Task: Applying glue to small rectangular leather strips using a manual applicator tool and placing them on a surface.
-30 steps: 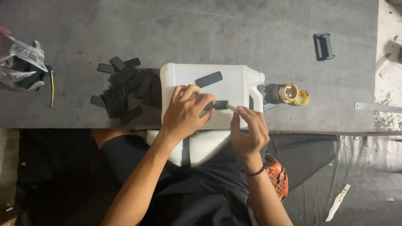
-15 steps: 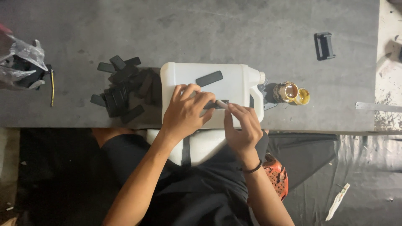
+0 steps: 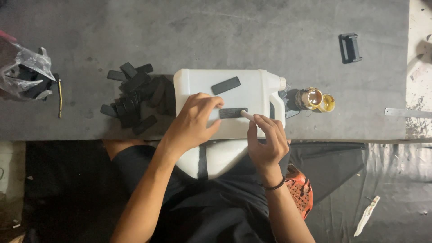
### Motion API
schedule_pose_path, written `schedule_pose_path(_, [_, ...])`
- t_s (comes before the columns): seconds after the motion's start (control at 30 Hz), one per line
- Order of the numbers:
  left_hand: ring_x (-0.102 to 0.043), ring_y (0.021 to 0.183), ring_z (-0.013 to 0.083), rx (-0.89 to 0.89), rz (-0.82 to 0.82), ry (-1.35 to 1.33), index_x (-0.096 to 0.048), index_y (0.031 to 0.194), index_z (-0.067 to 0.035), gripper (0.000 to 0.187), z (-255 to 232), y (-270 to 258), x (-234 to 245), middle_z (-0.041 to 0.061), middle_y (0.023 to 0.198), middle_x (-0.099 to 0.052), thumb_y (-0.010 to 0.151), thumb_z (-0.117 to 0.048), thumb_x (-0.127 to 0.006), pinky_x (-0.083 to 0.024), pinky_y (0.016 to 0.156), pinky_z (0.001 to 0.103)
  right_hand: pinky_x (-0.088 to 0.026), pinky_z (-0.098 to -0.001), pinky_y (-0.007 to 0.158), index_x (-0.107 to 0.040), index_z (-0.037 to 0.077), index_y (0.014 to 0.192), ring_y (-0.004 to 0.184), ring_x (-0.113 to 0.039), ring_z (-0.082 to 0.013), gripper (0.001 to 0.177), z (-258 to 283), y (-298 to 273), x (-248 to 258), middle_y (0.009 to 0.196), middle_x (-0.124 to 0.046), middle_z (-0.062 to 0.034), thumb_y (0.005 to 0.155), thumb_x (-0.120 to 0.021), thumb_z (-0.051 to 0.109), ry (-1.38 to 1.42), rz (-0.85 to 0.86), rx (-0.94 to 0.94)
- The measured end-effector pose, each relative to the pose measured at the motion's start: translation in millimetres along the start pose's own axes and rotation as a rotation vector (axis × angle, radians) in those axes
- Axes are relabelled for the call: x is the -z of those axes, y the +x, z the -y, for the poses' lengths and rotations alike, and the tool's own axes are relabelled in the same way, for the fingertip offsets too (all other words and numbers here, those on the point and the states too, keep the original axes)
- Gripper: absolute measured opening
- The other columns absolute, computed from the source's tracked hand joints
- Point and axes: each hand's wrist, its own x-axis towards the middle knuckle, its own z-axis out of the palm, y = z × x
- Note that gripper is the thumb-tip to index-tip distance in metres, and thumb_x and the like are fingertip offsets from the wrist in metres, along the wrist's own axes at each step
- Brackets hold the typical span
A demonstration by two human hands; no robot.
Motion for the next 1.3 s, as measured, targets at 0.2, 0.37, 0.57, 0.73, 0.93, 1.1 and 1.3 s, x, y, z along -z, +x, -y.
schedule_pose_path(0.2, [-0.068, 0.101, 0.0241, -0.01, -0.018, 0.054, -0.062, 0.118, -0.012, 0.045, 7.2, -1.1, -7.6, 0.002, 0.09, -0.073, 0.078, -0.007, -0.081, -0.052, 0.099, 0.046, -0.057, -0.0316, 0.056, -0.08, 0.0, 0.1, 0.068, -0.068, -0.0215, 0.023, 18.2, 0.1, -12.1, 0.085, -0.078, -0.0132, 0.079, -0.078, -0.01, -0.025, -0.007, -0.019])
schedule_pose_path(0.37, [-0.067, 0.098, 0.0216, -0.002, -0.036, 0.099, -0.061, 0.116, -0.015, 0.04, 8.9, 0.2, -9.0, -0.002, 0.087, -0.07, 0.081, -0.013, -0.079, -0.053, 0.096, 0.045, -0.057, -0.0323, 0.056, -0.08, 0.002, 0.098, 0.068, -0.07, -0.0211, 0.022, 18.5, -7.3, -15.8, 0.086, -0.079, -0.0105, 0.079, -0.079, -0.009, -0.035, 0.002, -0.022])
schedule_pose_path(0.57, [-0.068, 0.095, 0.0216, -0.005, -0.057, 0.101, -0.062, 0.114, -0.015, 0.037, 8.6, 1.1, -8.1, -0.002, 0.085, -0.071, 0.081, -0.015, -0.08, -0.055, 0.091, 0.045, -0.056, -0.0315, 0.058, -0.078, -0.002, 0.097, 0.067, -0.069, -0.0221, 0.018, 6.5, -6.4, -3.3, 0.085, -0.078, -0.0125, 0.081, -0.078, -0.01, -0.126, -0.06, -0.003])
schedule_pose_path(0.73, [-0.068, 0.095, 0.0214, -0.015, -0.055, 0.12, -0.062, 0.114, -0.016, 0.039, 9.6, -0.7, -9.7, -0.003, 0.084, -0.07, 0.08, -0.018, -0.081, -0.055, 0.091, 0.046, -0.056, -0.0353, 0.057, -0.078, 0.0, 0.095, 0.065, -0.07, -0.0251, 0.018, 20.1, -24.0, -22.0, 0.085, -0.078, -0.0143, 0.081, -0.077, -0.011, -0.074, -0.076, -0.017])
schedule_pose_path(0.93, [-0.068, 0.095, 0.021, -0.005, -0.06, 0.139, -0.062, 0.113, -0.016, 0.034, 6.2, -0.8, -6.9, -0.002, 0.083, -0.071, 0.082, -0.017, -0.078, -0.056, 0.09, 0.044, -0.056, -0.0333, 0.06, -0.078, -0.001, 0.1, 0.068, -0.07, -0.0238, 0.018, 2.1, -22.5, -16.5, 0.086, -0.077, -0.0135, 0.084, -0.077, -0.008, -0.157, -0.122, 0.023])
schedule_pose_path(1.1, [-0.068, 0.096, 0.0211, -0.013, -0.084, 0.127, -0.062, 0.114, -0.017, 0.034, 7.3, 0.7, -9.5, -0.003, 0.084, -0.071, 0.083, -0.019, -0.077, -0.056, 0.09, 0.044, -0.059, -0.0343, 0.061, -0.08, 0.001, 0.095, 0.07, -0.073, -0.0244, 0.016, 22.7, -22.8, -36.7, 0.087, -0.079, -0.0121, 0.081, -0.08, -0.007, -0.047, -0.087, -0.033])
schedule_pose_path(1.3, [-0.07, 0.097, 0.0221, -0.005, -0.08, 0.124, -0.062, 0.114, -0.016, 0.039, 7.8, -0.7, -10.1, -0.003, 0.085, -0.071, 0.079, -0.015, -0.08, -0.056, 0.092, 0.045, -0.057, -0.0328, 0.057, -0.078, -0.001, 0.098, 0.067, -0.07, -0.0237, 0.015, 1.6, -26.8, -32.8, 0.086, -0.078, -0.0129, 0.085, -0.077, -0.008, -0.136, -0.131, -0.014])
